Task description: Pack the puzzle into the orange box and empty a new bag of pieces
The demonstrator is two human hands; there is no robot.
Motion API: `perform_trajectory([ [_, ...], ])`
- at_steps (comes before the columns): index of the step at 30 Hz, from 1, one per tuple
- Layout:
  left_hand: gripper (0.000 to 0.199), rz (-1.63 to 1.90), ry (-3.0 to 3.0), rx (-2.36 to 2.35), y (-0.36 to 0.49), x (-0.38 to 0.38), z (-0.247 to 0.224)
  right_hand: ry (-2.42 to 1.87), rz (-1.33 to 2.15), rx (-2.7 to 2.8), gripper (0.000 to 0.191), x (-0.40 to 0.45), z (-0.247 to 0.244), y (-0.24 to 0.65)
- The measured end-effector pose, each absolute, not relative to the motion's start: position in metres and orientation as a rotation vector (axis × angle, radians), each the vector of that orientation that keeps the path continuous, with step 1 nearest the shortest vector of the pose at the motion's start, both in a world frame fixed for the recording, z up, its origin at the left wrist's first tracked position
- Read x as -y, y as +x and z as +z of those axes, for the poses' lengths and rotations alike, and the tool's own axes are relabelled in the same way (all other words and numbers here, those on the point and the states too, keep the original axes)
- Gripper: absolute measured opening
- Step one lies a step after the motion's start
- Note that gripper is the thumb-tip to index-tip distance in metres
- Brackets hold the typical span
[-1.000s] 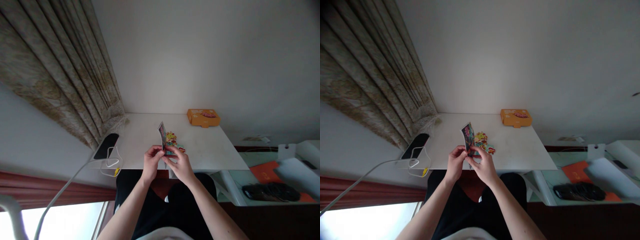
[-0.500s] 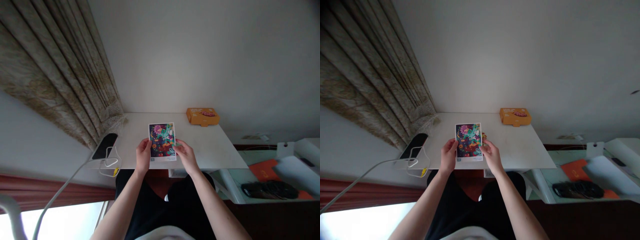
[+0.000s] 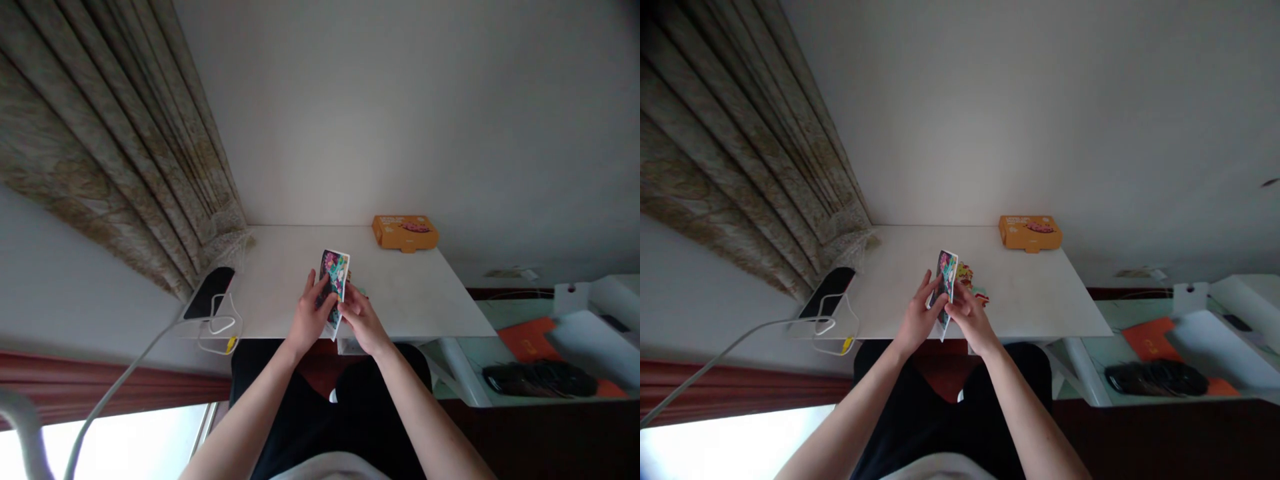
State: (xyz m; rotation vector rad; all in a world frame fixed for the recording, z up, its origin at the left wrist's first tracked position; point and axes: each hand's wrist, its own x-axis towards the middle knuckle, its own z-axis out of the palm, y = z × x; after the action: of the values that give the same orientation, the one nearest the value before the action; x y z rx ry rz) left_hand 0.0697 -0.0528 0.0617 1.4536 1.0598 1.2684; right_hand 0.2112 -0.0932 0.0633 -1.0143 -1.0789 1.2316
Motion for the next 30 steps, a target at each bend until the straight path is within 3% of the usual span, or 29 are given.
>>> perform_trajectory([
  [9, 0.038, 1.119, 1.173, -0.864, 0.062, 0.065, 0.093, -0.982, 1.145, 1.189, 0.07, 0.093, 0.06, 0.216],
  [26, 0.034, 1.126, 1.193, -0.838, 0.055, 0.063, 0.093, -0.959, 1.233, 1.147, 0.058, 0.094, 0.061, 0.215],
  [30, 0.026, 1.272, 1.234, -0.974, 0.053, 0.064, 0.092, -1.102, 0.951, 1.171, 0.046, 0.09, 0.053, 0.216],
])
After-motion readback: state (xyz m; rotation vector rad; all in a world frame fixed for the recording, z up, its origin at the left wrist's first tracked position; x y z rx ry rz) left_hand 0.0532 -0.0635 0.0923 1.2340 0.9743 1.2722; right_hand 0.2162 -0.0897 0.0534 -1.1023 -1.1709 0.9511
